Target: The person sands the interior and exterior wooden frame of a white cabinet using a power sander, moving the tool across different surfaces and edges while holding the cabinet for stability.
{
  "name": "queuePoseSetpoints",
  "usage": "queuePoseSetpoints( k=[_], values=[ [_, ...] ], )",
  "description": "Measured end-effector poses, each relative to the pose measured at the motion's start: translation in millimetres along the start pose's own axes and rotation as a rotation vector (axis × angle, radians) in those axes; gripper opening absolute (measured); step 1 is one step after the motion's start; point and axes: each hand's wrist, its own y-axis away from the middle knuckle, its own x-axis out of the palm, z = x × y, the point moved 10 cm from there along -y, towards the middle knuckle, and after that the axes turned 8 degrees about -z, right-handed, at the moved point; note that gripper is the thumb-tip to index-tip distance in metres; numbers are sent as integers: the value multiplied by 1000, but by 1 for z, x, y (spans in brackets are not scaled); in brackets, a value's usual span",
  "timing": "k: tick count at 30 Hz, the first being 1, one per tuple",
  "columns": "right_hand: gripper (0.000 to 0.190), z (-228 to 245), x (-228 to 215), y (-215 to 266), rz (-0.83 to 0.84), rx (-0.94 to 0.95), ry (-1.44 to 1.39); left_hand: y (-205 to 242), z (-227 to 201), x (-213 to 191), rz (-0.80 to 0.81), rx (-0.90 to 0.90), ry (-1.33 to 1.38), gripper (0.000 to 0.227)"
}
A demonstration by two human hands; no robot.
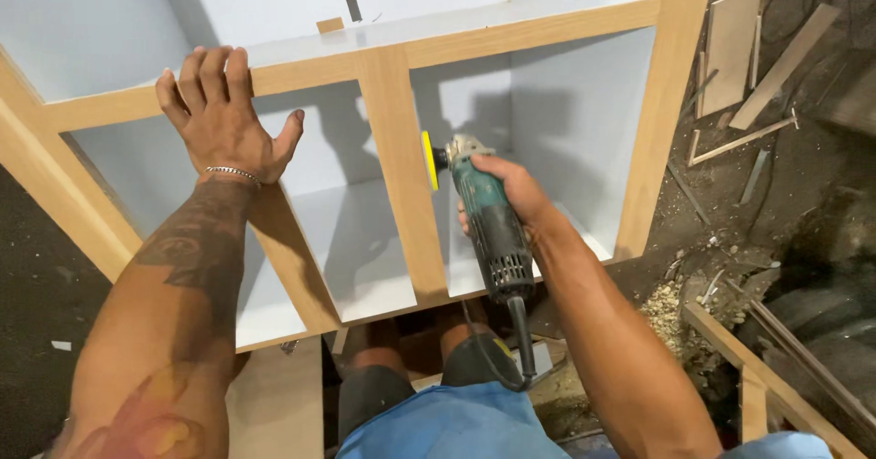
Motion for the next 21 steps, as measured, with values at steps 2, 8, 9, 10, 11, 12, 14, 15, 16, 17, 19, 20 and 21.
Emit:
queuePoseSetpoints(
  k=[2,8,9,10,11,12,14,15,16,17,19,20,21],
  values=[
    [66,-27,-16,4,-8,53,41,0,1,1,-10,12,0,89],
    [78,-51,-78,32,-204,-291,201,0,4,7,46,-25,2,88],
    [78,-51,-79,41,-199,-289,203,6,4,6,47,-27,-3,88],
    [86,-31,-91,56,-366,-455,332,5,4,7,34,-14,-12,88],
    [95,-12,-101,74,-537,-618,458,5,3,9,21,-1,-20,88],
    [95,0,-89,87,-529,-618,461,3,1,6,22,-4,-27,88],
    [114,39,-61,125,-560,-838,522,0,-9,-3,-47,57,-20,79],
    [114,43,-61,115,-557,-833,516,1,-8,-5,-42,62,-23,79],
    [105,58,-47,122,-509,-1106,569,5,-12,-8,-80,100,-39,78],
    [96,68,-33,133,-449,-1381,618,8,-16,-11,-117,139,-54,77],
    [97,81,-21,118,-512,-1471,667,8,-17,-12,-113,183,-91,75],
    [98,90,-11,116,-576,-1613,708,5,-18,-13,-159,232,-135,74],
    [98,84,-10,98,-579,-1624,703,7,-16,-8,-171,234,-138,74]
  ],
)
